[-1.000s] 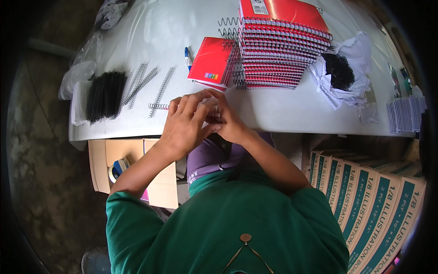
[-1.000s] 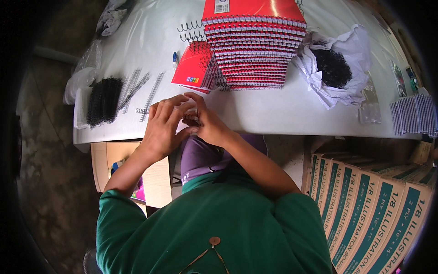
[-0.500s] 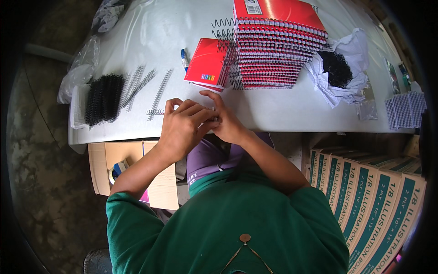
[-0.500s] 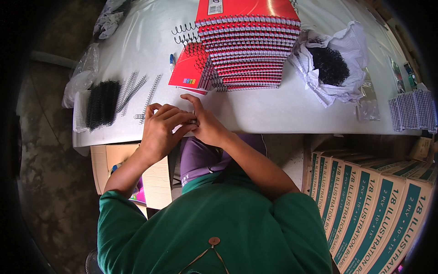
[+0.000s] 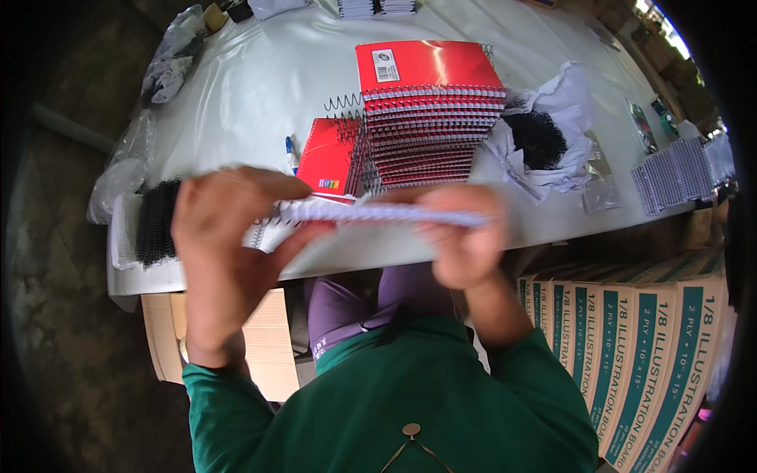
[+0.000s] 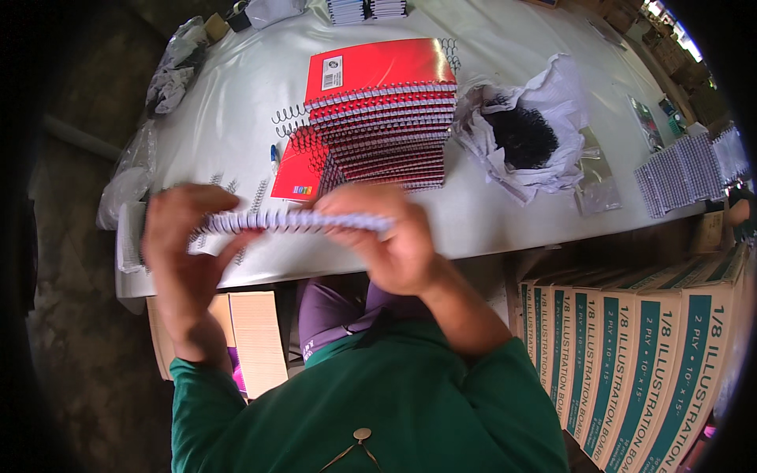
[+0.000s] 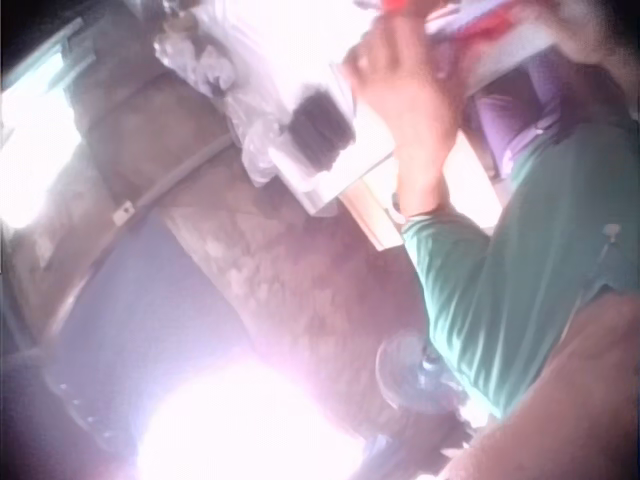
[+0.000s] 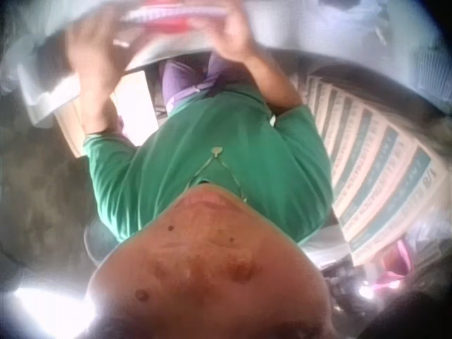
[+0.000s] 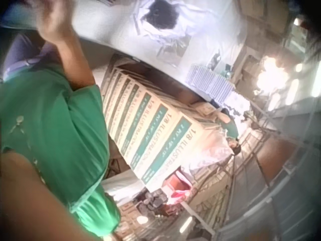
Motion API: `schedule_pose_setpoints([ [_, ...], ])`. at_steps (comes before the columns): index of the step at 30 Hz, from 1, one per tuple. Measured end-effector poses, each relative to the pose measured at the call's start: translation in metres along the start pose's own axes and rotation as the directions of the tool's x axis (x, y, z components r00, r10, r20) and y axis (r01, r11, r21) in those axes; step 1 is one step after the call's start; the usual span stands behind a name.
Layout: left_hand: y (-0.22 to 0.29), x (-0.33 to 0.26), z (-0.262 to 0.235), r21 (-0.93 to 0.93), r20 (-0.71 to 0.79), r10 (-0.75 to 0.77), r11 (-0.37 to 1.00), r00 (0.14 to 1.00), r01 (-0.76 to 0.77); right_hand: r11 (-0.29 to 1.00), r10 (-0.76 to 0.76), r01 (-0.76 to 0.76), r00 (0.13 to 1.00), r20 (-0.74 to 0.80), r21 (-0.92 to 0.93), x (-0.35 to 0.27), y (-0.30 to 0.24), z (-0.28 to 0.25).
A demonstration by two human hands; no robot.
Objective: The person assembles spiral notebooks by inserting wire coils into the pre-punched holes of stacks of paper and covers. The person picks up a wire coil and threads it through the notebook holes by hand, kemudian repeats this for multiple notebooks and places them in a stack.
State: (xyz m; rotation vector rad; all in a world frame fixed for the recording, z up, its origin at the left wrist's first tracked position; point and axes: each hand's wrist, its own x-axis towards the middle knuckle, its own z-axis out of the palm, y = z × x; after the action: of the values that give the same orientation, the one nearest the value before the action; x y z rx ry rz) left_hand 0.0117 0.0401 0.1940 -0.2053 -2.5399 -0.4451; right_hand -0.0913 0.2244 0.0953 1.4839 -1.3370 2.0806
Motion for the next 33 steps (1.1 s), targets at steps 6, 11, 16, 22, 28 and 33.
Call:
schedule_pose_setpoints([
  [6,0.045,0.07,0.058,-0.793,-0.402,-0.257,0.578,0.879,-0.194,0.984,0.179,-0.133,0.797,-0.577,0.121,0.079,0.002,-0.012],
  [11,0.012,0.131,0.088,0.123,-0.65,0.305,0.946,0.696,-0.299,0.858,0.076,-0.378,0.762,-0.644,-0.347,0.08,0.032,-0.038],
  [16,0.021,0.104,0.113,-0.165,-0.351,0.054,0.979,0.935,-0.119,0.881,0.094,-0.359,0.772,-0.629,-0.309,0.071,0.049,-0.047],
  [22,0.003,0.088,0.122,-0.316,-0.436,-0.375,0.915,0.818,0.251,0.791,-0.082,-0.341,0.764,-0.64,-0.508,0.07,0.056,-0.037],
  [28,-0.057,0.058,0.106,-0.454,-0.396,-0.333,0.881,0.856,0.132,0.701,-0.349,-0.186,0.752,-0.559,-0.688,0.055,0.043,-0.047],
  [33,-0.09,-0.047,0.122,0.223,0.213,-0.051,0.975,0.976,0.002,0.897,0.442,-0.417,0.856,-0.267,0.148,-0.024,0.013,-0.006],
])
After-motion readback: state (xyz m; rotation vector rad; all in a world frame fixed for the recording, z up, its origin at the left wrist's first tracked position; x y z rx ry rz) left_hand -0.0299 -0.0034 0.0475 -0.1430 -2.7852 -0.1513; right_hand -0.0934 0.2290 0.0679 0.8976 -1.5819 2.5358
